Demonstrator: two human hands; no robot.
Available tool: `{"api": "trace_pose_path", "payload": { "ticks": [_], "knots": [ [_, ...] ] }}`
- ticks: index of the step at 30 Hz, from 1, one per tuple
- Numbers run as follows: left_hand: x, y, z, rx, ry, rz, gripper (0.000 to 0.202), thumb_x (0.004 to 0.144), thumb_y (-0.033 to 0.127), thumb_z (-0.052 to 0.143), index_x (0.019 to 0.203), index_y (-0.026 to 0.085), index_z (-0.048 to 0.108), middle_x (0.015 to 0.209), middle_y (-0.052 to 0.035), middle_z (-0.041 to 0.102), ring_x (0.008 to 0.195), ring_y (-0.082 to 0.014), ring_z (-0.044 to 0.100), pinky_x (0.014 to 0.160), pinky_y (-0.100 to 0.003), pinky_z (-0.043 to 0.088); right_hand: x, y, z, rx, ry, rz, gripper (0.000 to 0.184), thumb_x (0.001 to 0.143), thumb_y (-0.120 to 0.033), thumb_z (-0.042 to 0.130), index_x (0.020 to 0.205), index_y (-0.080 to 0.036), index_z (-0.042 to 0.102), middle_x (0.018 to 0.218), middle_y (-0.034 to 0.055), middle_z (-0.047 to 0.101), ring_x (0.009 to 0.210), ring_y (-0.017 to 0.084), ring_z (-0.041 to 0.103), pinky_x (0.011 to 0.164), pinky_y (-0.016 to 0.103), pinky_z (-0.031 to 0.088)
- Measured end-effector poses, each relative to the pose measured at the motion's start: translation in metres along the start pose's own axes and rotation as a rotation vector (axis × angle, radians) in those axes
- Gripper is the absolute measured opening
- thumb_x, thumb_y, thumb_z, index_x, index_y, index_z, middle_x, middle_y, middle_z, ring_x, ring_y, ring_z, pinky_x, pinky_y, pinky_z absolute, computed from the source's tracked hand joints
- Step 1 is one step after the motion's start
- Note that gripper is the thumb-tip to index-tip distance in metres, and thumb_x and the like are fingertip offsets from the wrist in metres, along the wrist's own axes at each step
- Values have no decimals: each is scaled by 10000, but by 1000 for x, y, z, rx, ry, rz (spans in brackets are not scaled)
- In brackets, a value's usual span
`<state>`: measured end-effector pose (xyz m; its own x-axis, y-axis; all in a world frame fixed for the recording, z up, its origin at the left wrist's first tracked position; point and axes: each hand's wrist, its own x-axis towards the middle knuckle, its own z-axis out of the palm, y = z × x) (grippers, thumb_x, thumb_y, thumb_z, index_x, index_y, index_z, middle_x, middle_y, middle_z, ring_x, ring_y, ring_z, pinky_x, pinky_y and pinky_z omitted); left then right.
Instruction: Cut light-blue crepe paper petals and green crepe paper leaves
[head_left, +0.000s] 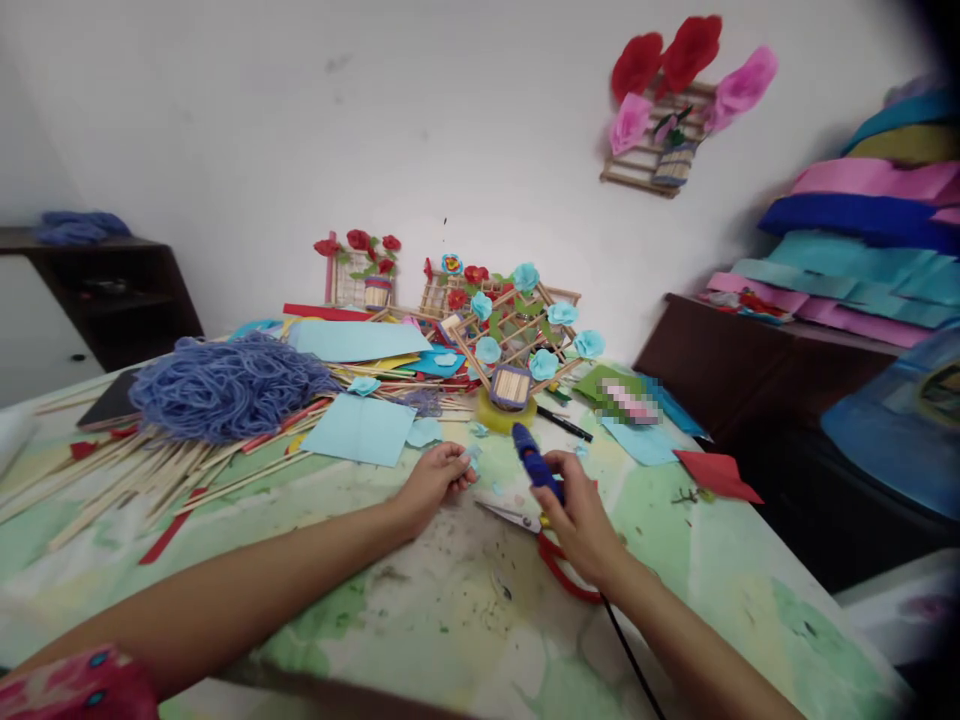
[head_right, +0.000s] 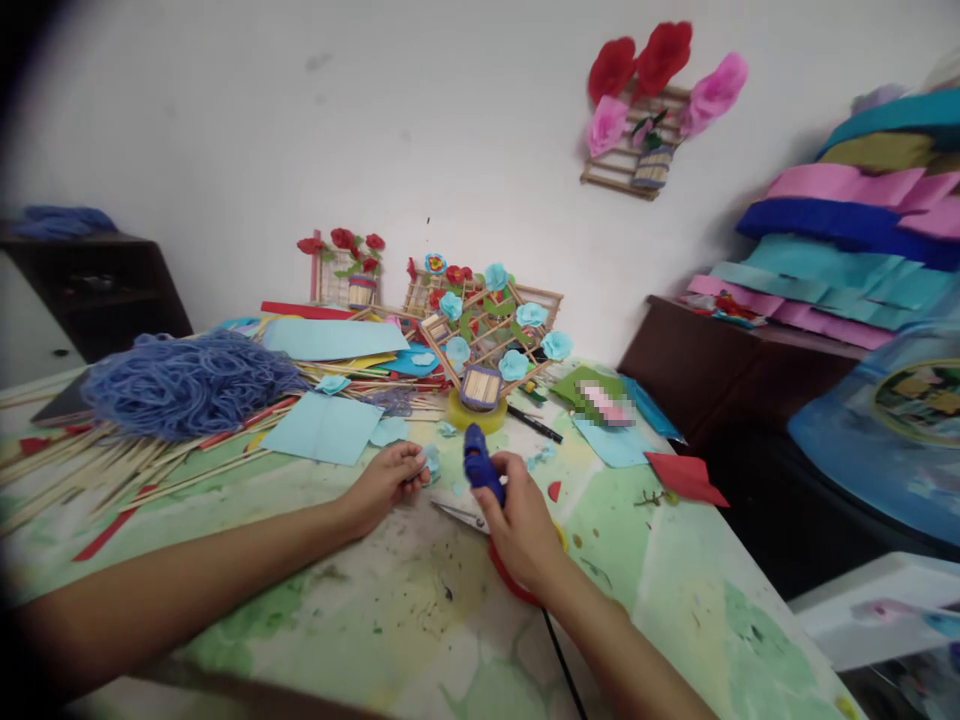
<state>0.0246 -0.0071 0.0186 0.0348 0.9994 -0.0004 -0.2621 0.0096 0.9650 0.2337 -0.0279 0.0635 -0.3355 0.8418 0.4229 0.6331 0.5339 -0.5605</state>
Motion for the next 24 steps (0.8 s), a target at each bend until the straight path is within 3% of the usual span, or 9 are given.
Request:
{"api": "trace_pose_path", "payload": {
  "ticks": [3,7,12,16,20,22,24],
  "knots": [
    [0,0,-1,4,-11,-12,272,707,363,637,787,150,489,611,16,589,486,-54,452,472,-171,320,5,6,8,-259,13,-90,303,824,-297,455,1090,-154,436,1030,132,558,936,237,531,794,369,435],
    [0,-1,-2,28,-26,-33,239,715,326,633,793,149,493,626,14,594,509,-54,465,491,-169,335,17,54,-15,-546,136,-7,366,820,-356,478,1094,-113,466,1041,169,561,986,273,517,826,380,415],
    [1,-1,-3,32,-50,-58,249,713,326,641,804,156,483,614,17,599,509,-56,468,494,-169,339,19,117,-57,-798,25,355,376,752,-443,547,1002,-162,537,943,109,624,888,255,572,681,309,419],
    [0,-1,-4,25,-61,-71,265,707,332,654,811,162,480,610,20,599,509,-57,470,495,-166,339,9,146,-78,-894,1,591,367,742,-446,534,942,-139,571,857,134,642,784,274,599,565,301,385],
    [0,-4,-5,28,-69,-64,256,708,329,651,808,165,481,608,20,600,504,-60,471,491,-169,337,7,137,-84,-947,10,596,357,725,-451,557,849,-118,597,876,180,635,838,311,585,633,332,391],
    [-1,-4,-5,20,-52,-49,256,704,331,649,807,167,482,602,21,599,498,-63,468,485,-171,332,9,113,-79,-977,54,534,378,747,-467,529,847,-108,593,921,208,618,933,340,549,699,358,382],
    [-1,-3,-5,5,-11,-15,260,697,336,650,810,169,486,590,26,592,488,-67,463,476,-175,324,9,79,-66,-896,40,342,347,790,-457,478,862,-135,586,901,168,627,893,298,564,699,338,379]
  ]
}}
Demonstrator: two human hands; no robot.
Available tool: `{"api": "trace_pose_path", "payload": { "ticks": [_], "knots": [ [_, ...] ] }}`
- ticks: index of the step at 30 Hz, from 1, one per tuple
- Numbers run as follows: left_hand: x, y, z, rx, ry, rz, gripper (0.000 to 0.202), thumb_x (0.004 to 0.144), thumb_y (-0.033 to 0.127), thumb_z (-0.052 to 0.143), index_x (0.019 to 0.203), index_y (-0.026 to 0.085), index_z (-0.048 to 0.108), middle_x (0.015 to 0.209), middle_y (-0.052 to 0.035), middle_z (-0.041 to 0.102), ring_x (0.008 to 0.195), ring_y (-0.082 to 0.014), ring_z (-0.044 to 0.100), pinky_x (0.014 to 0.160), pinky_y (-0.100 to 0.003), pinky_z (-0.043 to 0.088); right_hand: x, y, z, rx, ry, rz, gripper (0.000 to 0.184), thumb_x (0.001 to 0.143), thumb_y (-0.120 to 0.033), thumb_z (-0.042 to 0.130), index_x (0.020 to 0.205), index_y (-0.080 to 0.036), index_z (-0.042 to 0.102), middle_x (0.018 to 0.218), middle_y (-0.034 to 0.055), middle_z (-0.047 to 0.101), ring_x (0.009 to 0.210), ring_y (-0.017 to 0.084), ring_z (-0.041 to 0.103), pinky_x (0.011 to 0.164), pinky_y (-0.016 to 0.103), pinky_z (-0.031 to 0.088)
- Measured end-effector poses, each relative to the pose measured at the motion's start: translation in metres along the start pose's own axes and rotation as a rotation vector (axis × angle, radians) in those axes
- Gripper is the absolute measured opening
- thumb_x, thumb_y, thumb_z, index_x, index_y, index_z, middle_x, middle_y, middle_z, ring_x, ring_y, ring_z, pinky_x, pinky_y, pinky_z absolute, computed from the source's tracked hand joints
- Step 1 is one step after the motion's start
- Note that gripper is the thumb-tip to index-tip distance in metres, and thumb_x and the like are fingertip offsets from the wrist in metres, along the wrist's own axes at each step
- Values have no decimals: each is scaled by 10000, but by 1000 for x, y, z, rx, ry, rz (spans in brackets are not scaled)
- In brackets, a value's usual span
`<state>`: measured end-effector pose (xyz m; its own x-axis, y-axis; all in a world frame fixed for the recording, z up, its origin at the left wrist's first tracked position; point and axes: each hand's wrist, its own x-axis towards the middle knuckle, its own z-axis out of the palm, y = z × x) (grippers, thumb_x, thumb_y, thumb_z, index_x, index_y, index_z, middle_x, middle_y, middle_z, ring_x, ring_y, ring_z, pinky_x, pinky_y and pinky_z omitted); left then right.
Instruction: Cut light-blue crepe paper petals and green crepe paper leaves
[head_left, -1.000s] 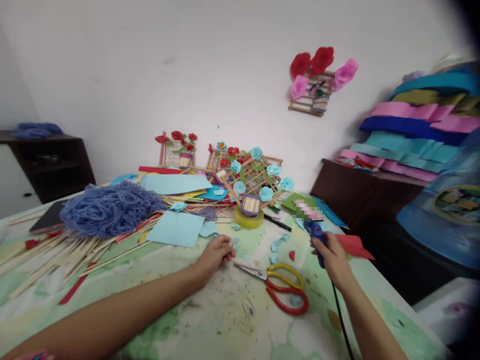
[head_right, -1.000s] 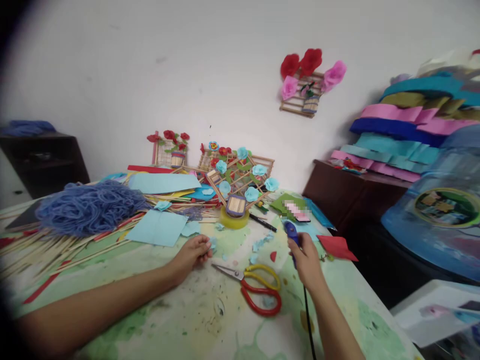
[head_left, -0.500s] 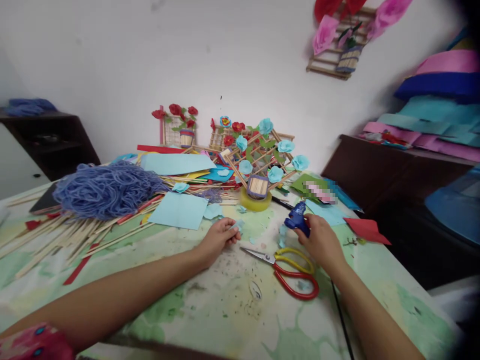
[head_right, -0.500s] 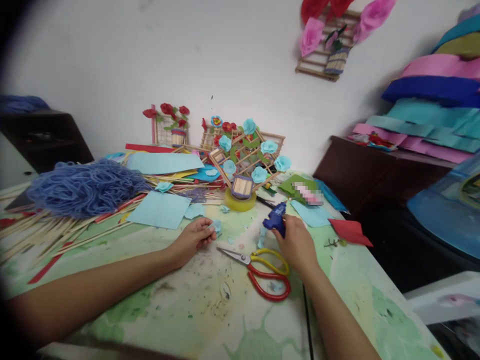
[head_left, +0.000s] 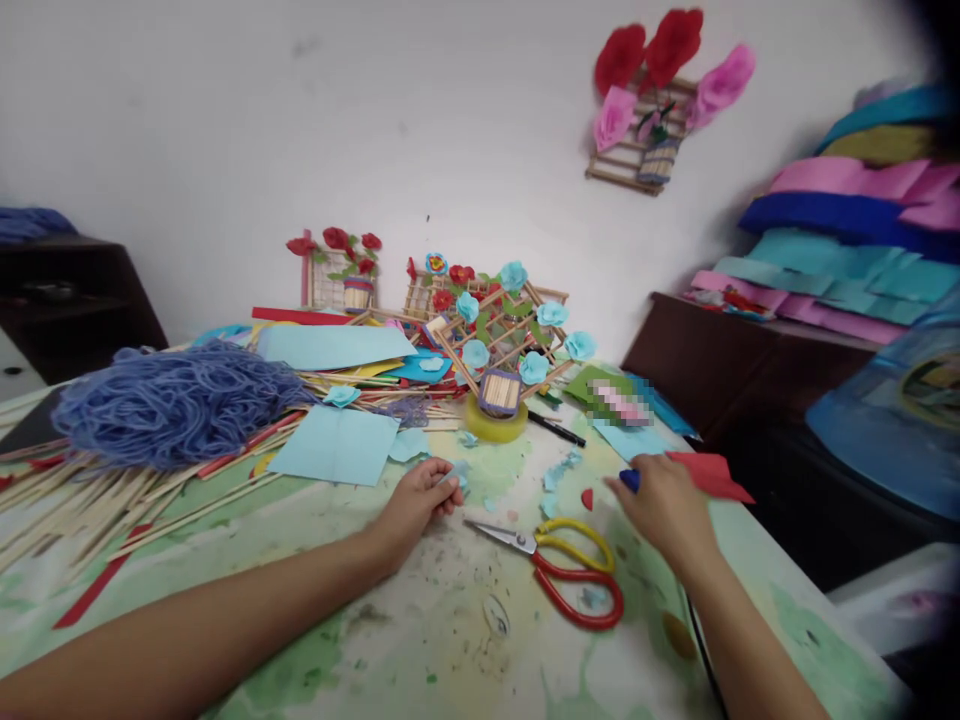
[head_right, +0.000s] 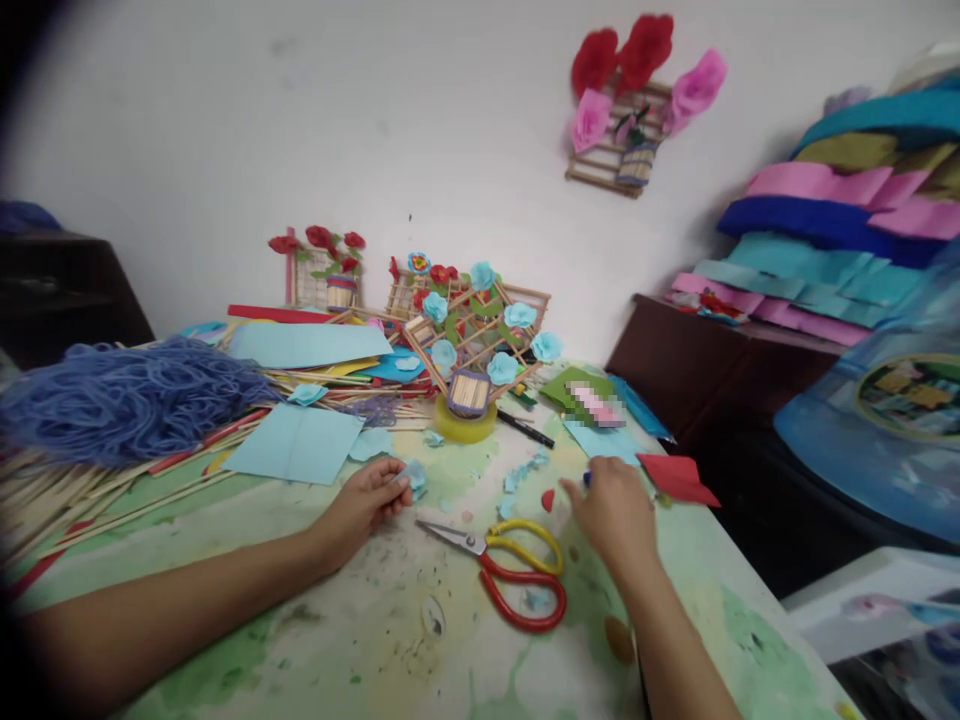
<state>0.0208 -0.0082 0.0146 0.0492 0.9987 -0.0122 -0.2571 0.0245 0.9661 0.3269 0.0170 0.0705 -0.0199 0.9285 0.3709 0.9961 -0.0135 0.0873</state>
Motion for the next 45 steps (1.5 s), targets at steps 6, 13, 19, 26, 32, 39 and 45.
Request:
{"api": "trace_pose_path", "payload": {
  "ticks": [6,13,19,26,32,39,45],
  "knots": [
    [4,3,0,-18,91,73,283,670,383,661,771,172,504,575,26,583,483,-90,475,484,-197,331,-50,-69,-27,207,-320,-409,175,696,-350,556,759,-195,604,779,95,660,696,241,601,572,289,347],
    [13,1,-5,123,183,181,245,722,380,623,796,168,524,642,-3,624,644,-130,548,645,-236,408,-55,-63,-17,254,-298,-461,176,660,-241,532,819,-182,579,844,113,649,752,254,601,622,306,380],
    [11,4,-5,2,189,153,300,704,406,643,818,174,490,637,14,617,647,-118,556,686,-237,441,-40,-51,-23,428,-189,-287,127,709,-306,525,753,-188,505,780,78,607,672,212,568,556,281,336],
    [3,6,2,-98,171,96,326,697,397,663,858,185,474,655,14,632,678,-121,592,733,-254,470,-36,-60,4,1012,-140,-168,505,774,-290,479,1244,-199,318,865,38,598,734,167,584,657,291,452],
    [2,4,3,-108,134,81,314,698,423,654,813,168,512,656,3,618,665,-124,595,715,-259,480,-52,-88,14,997,-109,-352,494,738,-240,517,1228,-235,447,1174,73,555,1003,195,561,808,294,456],
    [4,4,1,-157,153,70,306,658,358,697,802,156,517,662,6,608,663,-114,591,712,-250,480,-46,-112,4,813,-198,-329,457,709,-378,589,1128,-228,488,614,-42,511,534,134,468,504,226,362],
    [1,2,-2,-146,105,92,278,710,363,657,836,157,519,671,-2,621,672,-115,587,707,-248,467,-52,-108,5,645,-199,-398,535,743,-437,570,1195,-176,450,780,37,612,637,177,538,574,261,370]
  ]
}}
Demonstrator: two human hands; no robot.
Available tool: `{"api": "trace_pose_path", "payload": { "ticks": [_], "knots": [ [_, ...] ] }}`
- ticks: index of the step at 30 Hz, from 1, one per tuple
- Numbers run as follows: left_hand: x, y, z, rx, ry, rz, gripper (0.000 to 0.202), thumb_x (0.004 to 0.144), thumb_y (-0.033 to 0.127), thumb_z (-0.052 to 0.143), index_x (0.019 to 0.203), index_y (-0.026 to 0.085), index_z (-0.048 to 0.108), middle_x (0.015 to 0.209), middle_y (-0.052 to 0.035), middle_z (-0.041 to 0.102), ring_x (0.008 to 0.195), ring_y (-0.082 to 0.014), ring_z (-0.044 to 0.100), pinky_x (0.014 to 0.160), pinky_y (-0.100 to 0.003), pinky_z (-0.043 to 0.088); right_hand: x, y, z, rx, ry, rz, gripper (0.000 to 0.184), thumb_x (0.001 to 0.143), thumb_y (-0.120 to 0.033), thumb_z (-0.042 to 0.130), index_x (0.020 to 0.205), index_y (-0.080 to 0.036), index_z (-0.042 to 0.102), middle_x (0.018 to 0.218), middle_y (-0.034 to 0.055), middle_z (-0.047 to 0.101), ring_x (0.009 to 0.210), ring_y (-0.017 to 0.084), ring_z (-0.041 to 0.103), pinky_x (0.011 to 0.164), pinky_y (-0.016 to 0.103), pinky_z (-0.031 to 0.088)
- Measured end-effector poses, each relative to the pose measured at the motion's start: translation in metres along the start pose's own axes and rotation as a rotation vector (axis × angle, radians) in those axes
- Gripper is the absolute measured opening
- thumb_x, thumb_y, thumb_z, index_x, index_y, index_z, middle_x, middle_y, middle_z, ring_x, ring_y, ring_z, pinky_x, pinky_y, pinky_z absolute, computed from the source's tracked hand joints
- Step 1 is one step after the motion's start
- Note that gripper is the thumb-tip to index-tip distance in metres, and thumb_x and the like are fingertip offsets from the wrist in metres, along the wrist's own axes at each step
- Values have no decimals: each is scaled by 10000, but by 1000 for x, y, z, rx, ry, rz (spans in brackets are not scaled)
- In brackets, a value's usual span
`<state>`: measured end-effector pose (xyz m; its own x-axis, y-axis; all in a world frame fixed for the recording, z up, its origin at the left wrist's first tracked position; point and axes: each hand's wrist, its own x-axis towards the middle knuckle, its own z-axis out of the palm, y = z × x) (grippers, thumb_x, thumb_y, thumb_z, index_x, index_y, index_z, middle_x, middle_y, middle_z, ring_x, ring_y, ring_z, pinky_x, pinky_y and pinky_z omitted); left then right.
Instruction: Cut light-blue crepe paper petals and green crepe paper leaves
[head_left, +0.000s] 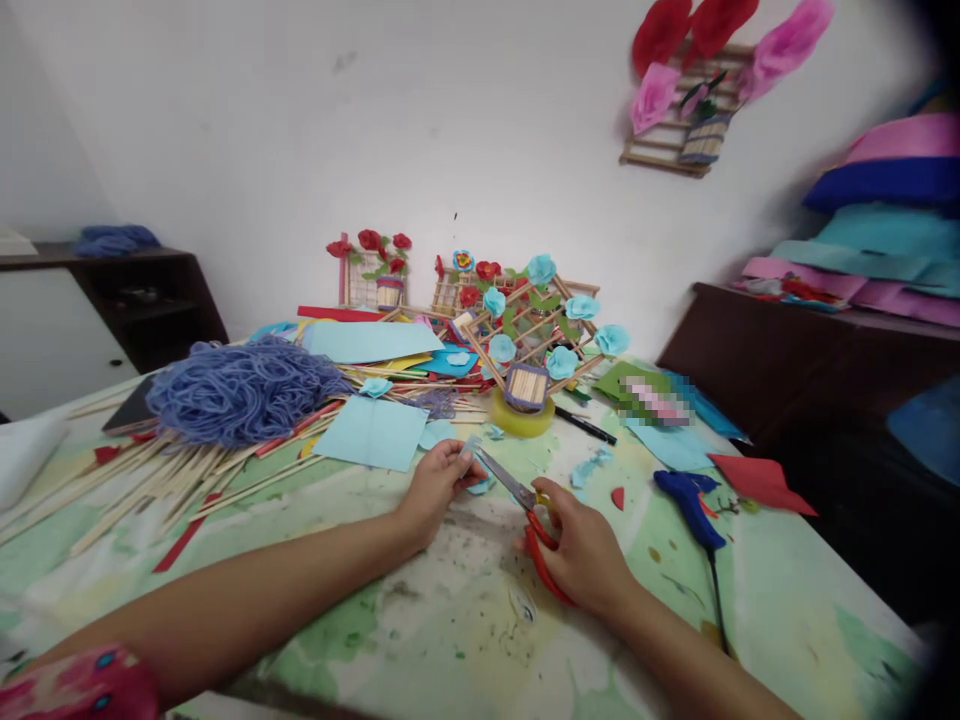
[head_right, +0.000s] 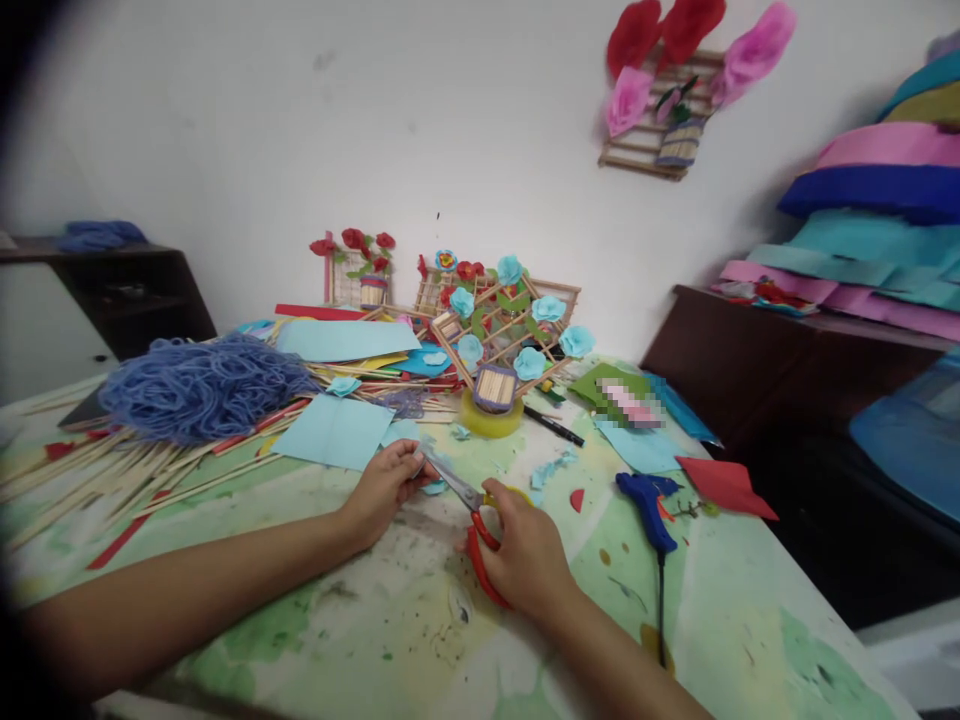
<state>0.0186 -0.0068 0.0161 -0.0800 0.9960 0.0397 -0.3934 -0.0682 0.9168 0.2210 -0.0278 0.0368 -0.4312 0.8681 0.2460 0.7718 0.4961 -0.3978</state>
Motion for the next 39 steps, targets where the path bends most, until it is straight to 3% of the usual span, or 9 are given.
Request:
{"api": "trace_pose_path", "payload": {
  "ticks": [4,10,27,34,39],
  "knots": [
    [-5,2,1,12,-39,62,247,746,366,628,844,162,528,673,-2,622,672,-113,577,689,-239,457,-1,6,0,-78,8,-36,549,780,-420,526,1255,-167,416,987,106,613,811,229,577,676,303,394],
    [-14,5,4,5,-75,85,198,772,336,614,845,168,539,656,8,609,657,-110,563,702,-253,454,0,7,-2,-96,-61,-49,650,760,-501,540,1294,-151,421,1039,127,610,920,265,580,754,342,424],
    [-17,4,4,-29,-127,64,214,750,318,644,850,158,542,665,3,618,668,-116,572,721,-263,451,-2,6,-3,-94,-95,3,676,744,-507,573,1316,-184,417,1140,111,605,989,258,583,789,338,443],
    [-17,9,5,14,-114,169,249,768,303,633,926,171,494,667,12,629,665,-118,584,683,-255,450,-2,8,-5,-78,-97,4,680,749,-518,560,1320,-180,414,1167,106,597,975,249,589,785,334,451],
    [-15,8,4,34,-136,108,235,750,310,652,857,156,510,668,4,634,664,-120,599,682,-254,460,-4,9,-4,-69,-99,-14,689,734,-515,582,1316,-179,427,1169,105,601,988,252,587,797,332,447]
  ]
}}
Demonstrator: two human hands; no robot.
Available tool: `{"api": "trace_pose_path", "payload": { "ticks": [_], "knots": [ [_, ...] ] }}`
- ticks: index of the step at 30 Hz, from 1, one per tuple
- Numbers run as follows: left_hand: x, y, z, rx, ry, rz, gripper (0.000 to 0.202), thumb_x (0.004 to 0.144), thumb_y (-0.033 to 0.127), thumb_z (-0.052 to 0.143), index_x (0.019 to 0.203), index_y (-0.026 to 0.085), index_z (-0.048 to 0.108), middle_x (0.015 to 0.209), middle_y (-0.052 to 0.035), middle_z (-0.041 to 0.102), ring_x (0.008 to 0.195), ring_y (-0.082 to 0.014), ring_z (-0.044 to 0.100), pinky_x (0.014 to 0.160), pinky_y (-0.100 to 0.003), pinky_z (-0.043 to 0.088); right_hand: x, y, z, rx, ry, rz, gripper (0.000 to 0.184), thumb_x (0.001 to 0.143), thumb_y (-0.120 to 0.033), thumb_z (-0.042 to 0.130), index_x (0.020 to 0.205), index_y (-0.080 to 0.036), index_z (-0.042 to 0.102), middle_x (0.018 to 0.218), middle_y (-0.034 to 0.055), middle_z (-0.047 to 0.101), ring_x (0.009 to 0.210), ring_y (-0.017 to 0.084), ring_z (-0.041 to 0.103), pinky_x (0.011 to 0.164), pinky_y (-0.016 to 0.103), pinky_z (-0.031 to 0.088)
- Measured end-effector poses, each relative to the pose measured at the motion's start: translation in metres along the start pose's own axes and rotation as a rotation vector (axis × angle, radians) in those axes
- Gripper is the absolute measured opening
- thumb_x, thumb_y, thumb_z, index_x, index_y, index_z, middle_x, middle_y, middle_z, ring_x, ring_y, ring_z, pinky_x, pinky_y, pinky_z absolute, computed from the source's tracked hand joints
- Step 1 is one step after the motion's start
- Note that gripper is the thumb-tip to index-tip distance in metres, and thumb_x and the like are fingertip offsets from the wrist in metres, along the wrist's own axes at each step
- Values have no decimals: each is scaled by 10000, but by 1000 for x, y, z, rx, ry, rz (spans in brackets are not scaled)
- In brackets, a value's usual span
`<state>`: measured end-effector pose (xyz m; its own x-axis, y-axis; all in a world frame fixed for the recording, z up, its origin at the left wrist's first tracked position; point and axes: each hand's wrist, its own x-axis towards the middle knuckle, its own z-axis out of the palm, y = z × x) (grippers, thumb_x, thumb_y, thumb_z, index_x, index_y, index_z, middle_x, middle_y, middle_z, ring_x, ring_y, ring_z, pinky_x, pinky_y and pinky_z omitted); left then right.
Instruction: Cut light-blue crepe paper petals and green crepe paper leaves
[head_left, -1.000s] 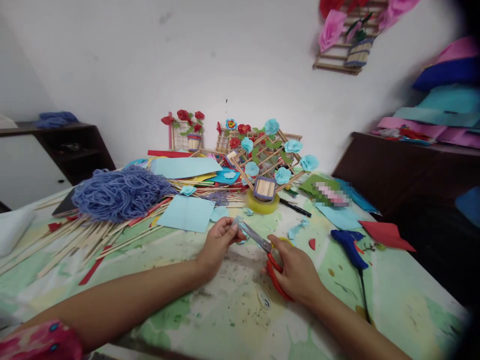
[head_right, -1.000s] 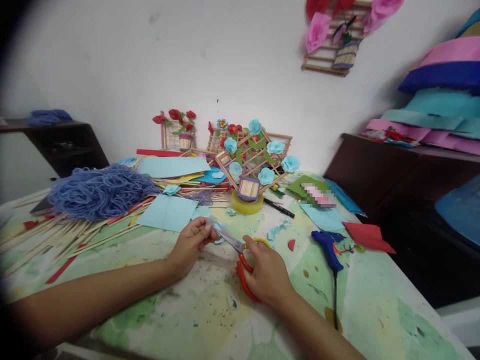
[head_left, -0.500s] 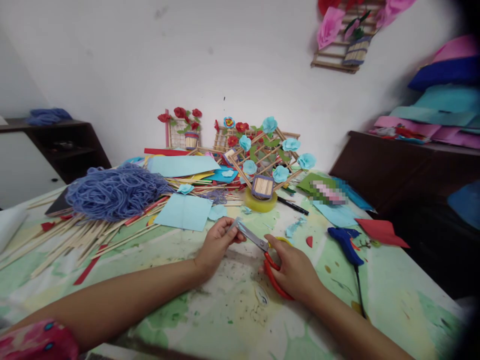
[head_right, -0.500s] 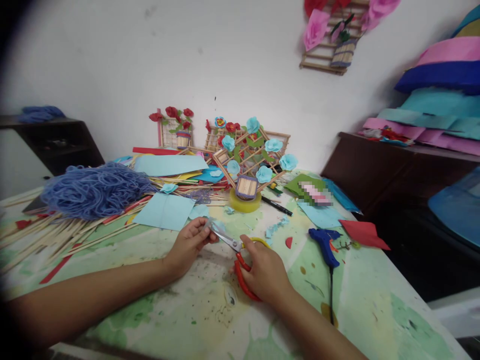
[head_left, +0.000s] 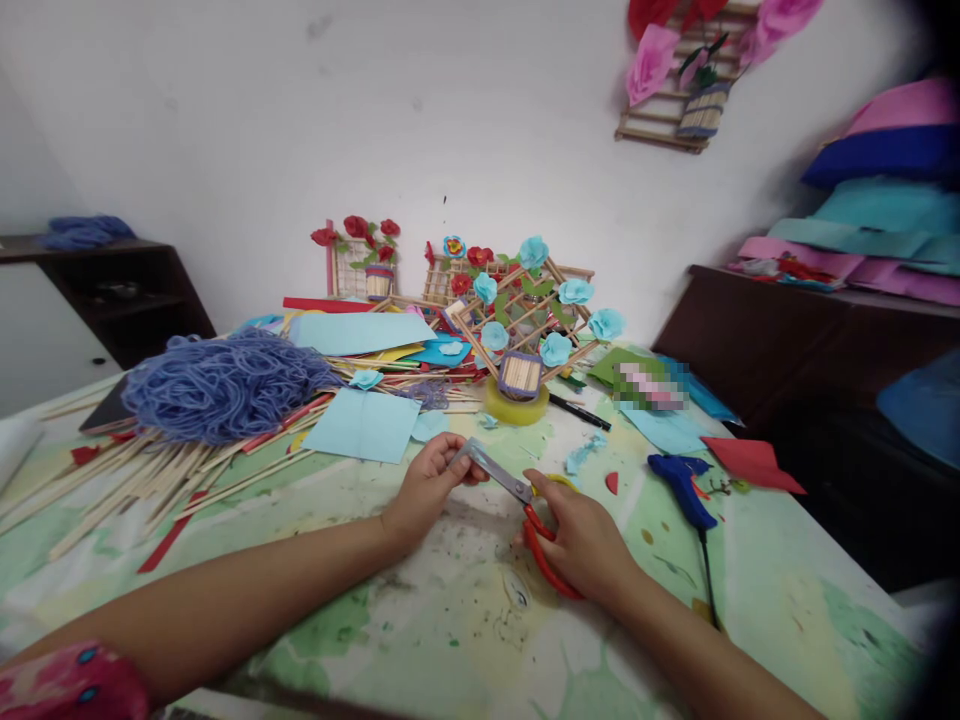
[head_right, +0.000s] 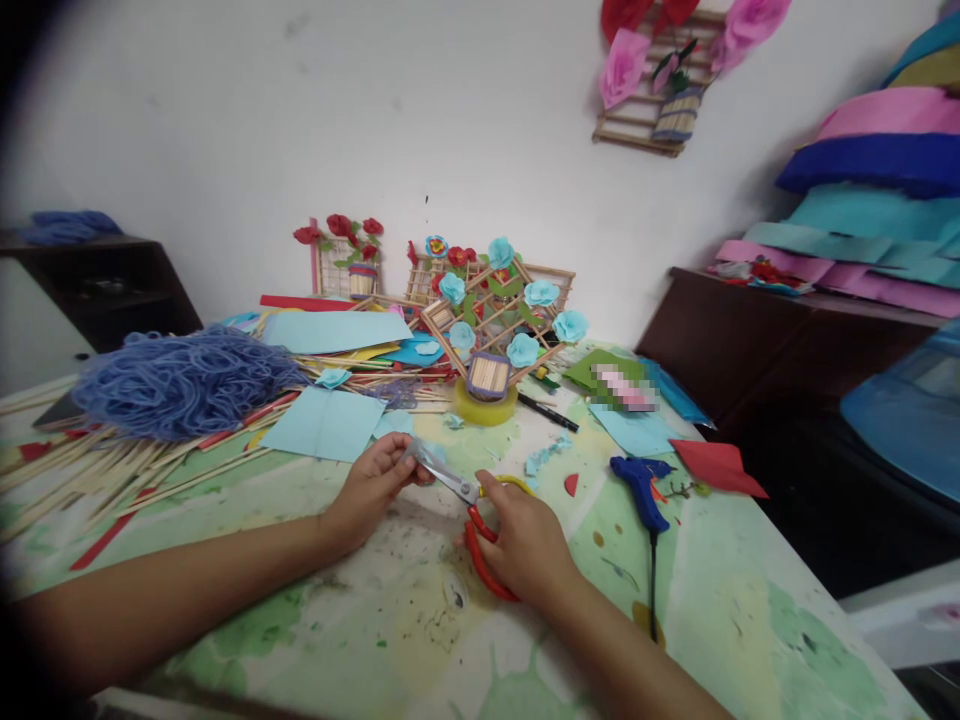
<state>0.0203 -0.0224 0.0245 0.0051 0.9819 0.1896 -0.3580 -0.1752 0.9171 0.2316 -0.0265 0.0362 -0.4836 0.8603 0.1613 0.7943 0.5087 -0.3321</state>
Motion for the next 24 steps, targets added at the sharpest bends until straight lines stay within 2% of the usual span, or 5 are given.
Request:
{"api": "trace_pose_path", "payload": {
  "ticks": [4,10,24],
  "knots": [
    [0,-2,-1,23,-51,-68,225,758,317,645,840,141,531,684,-15,655,674,-120,613,683,-245,467,1,2,0,9,11,-13,700,726,-513,593,1318,-179,428,1174,103,601,999,250,584,806,327,445],
    [0,-4,-2,20,-87,-82,220,773,321,631,853,139,537,690,-13,660,679,-113,616,683,-230,468,1,3,2,18,11,-28,684,742,-514,572,1319,-173,432,1139,94,617,951,237,596,775,320,449],
    [0,-4,-1,2,-94,-103,232,765,316,640,863,136,532,678,-11,650,672,-111,611,682,-229,473,0,4,2,3,12,-29,695,742,-527,577,1328,-183,429,926,76,673,745,194,611,618,263,412]
  ]
}}
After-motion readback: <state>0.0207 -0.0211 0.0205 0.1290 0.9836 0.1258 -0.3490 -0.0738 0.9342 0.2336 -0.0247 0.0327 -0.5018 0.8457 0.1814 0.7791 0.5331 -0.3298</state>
